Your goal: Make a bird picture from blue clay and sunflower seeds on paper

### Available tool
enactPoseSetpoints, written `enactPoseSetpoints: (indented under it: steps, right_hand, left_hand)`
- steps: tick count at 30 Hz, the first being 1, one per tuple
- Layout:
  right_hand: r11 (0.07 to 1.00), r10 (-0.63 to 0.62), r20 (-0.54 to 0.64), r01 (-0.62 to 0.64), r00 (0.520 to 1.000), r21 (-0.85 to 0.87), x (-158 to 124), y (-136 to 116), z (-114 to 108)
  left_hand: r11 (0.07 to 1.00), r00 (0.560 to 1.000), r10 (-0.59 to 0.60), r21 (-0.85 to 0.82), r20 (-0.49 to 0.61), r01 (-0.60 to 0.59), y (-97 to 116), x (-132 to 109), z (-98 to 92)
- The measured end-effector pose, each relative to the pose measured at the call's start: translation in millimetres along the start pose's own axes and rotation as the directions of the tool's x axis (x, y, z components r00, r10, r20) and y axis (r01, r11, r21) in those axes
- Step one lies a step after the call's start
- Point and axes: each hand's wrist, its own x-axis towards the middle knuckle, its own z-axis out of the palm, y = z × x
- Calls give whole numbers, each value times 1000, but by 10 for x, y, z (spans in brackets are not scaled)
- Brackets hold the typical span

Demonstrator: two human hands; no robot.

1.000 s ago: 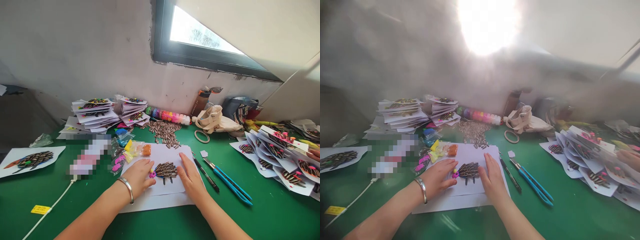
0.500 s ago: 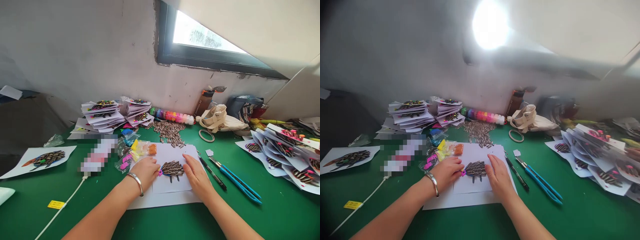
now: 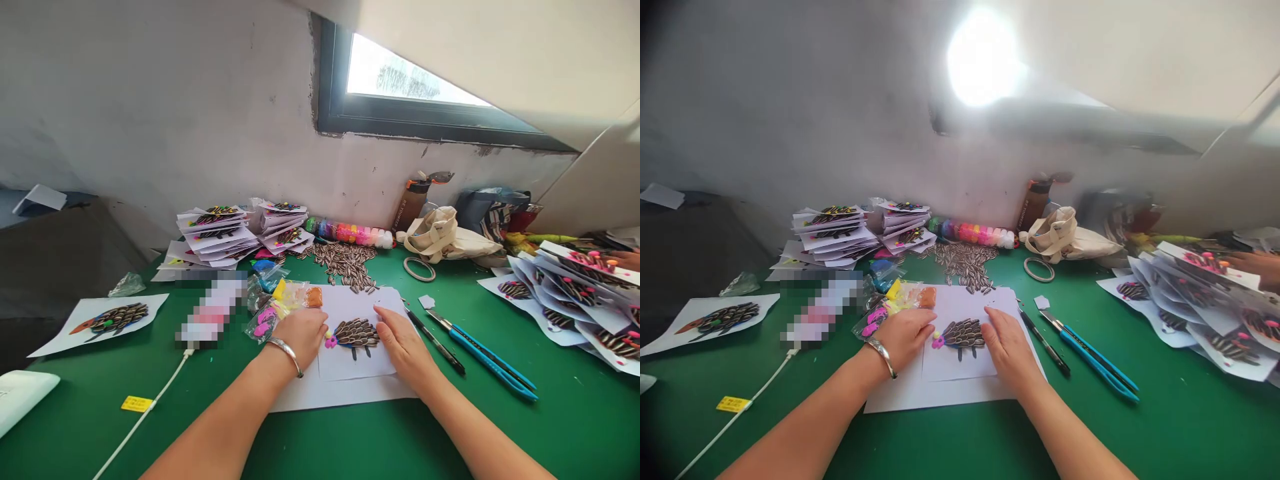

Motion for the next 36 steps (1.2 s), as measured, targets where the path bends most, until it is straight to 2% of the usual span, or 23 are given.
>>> enactPoseSetpoints:
  steps: [6, 11, 15, 19, 24, 27, 31, 33, 36]
  right_hand:
    - [1000, -5, -10, 5, 1000, 17, 5, 11, 6]
    - [999, 3, -1, -3, 1000, 53, 22, 16, -8]
    - [995, 27, -2, -27, 1000, 93, 30, 37, -23]
    - [992, 35, -17, -33, 999, 118, 30, 45, -25]
    - [993, 18, -24, -15, 1000, 120, 45, 56, -14]
    - [993, -6, -35, 10, 999, 115, 55, 59, -8]
    - [993, -9, -30, 13, 1000, 114, 48, 43, -7]
    - [992, 2, -21, 1, 1000, 124, 37, 32, -8]
    - [991, 15, -25, -11, 1000, 136, 25, 37, -2]
  left_hand:
    - [981, 981, -137, 116, -140, 153, -216, 61, -103]
    - [961, 975, -204, 171, -93, 217, -382, 119, -62]
    - [959, 976, -207, 184, -69, 216, -387, 135, -27]
    - [957, 970, -222, 171, -99, 236, -330, 124, -44]
    - [928, 931, -304, 157, -202, 337, -380, 86, -241]
    - [871, 881, -421, 175, -216, 459, -549, 193, -513]
    - [802, 833, -517, 226, -200, 552, -892, 560, -864]
    - [770, 810, -561, 251, -171, 587, -1079, 756, -942]
    - [736, 782, -613, 279, -112, 617, -1338, 967, -922]
